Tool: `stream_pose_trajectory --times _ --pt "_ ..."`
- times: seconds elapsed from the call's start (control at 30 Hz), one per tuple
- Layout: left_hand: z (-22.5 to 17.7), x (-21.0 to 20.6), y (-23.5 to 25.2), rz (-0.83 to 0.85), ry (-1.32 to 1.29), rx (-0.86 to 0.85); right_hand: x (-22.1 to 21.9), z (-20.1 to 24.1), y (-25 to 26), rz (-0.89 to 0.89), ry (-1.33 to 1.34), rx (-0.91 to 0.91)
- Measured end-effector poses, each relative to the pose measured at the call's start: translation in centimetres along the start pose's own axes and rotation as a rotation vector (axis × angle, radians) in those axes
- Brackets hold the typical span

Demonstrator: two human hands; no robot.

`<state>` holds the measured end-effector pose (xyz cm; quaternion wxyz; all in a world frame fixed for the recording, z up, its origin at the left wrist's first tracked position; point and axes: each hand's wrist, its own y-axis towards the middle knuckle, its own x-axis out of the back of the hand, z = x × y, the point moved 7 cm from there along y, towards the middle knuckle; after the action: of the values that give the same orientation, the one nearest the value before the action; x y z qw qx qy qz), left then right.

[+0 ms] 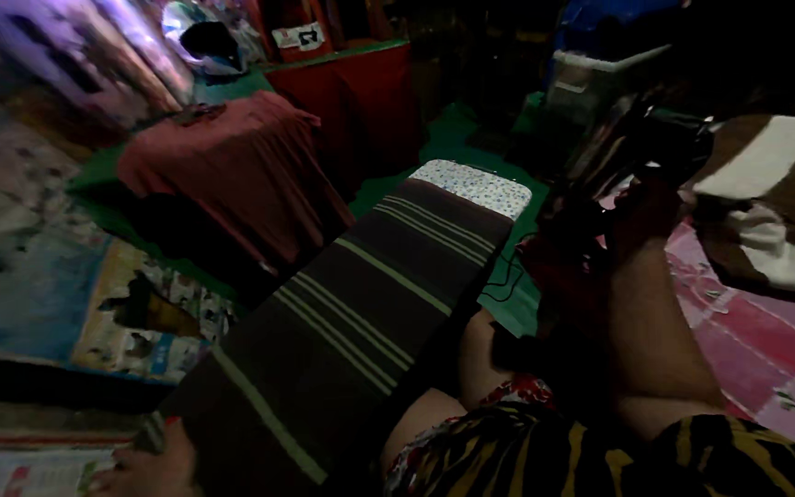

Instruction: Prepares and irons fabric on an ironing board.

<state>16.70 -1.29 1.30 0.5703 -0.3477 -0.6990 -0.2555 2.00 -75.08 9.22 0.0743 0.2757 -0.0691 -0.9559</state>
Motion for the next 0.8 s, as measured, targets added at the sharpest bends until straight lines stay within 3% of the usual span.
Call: stream_pose_trajectory --times 0.03,0.07,0.13,0.17,0.23,0.33,0.47,0.57,0.67,0.8 --pt "1.3 -1.5 2.0 -0.345 -0.085 -0.171 -1.7 0.7 -1.2 0.095 0.005 0.076" --pt "2.0 -2.3 3.4 -0.492 -0.15 -0.234 -3.6 1.5 -2.4 0.208 -0.005 0.172" --pt "1.1 -1.2 2.2 -0.193 -0.236 -0.104 -7.3 2.8 -5.3 0.423 -0.156 0.306" --pt "0.4 -0.3 1.2 -0.128 -0.263 -0.07 -9.3 3.2 -7.0 0.505 -0.307 0.338" --pt "-0.1 0.7 0.2 -0.127 -0.298 -0.075 -13.4 3.1 -11.1 0.703 -0.587 0.356" --pt "-0.1 0.9 -0.2 -0.156 -0.315 -0.078 -18.0 1.5 -19.4 1.089 -0.776 0.387" --pt "-0.5 2.4 -1.7 -0.212 -0.502 0.018 -20.5 -1.7 -30.7 1.563 -0.991 0.45" --pt "1.1 2.5 -2.0 -0.364 -0.703 0.135 -20.8 -2.7 -37.1 1.784 -1.162 0.541" --pt "2.9 2.3 -3.1 -0.473 -0.838 0.124 -21.2 -2.3 -39.6 1.883 -1.132 0.661" --pt "3.5 4.6 -5.9 -0.284 -0.96 0.134 -21.4 -3.5 -39.1 2.096 -0.84 0.806"
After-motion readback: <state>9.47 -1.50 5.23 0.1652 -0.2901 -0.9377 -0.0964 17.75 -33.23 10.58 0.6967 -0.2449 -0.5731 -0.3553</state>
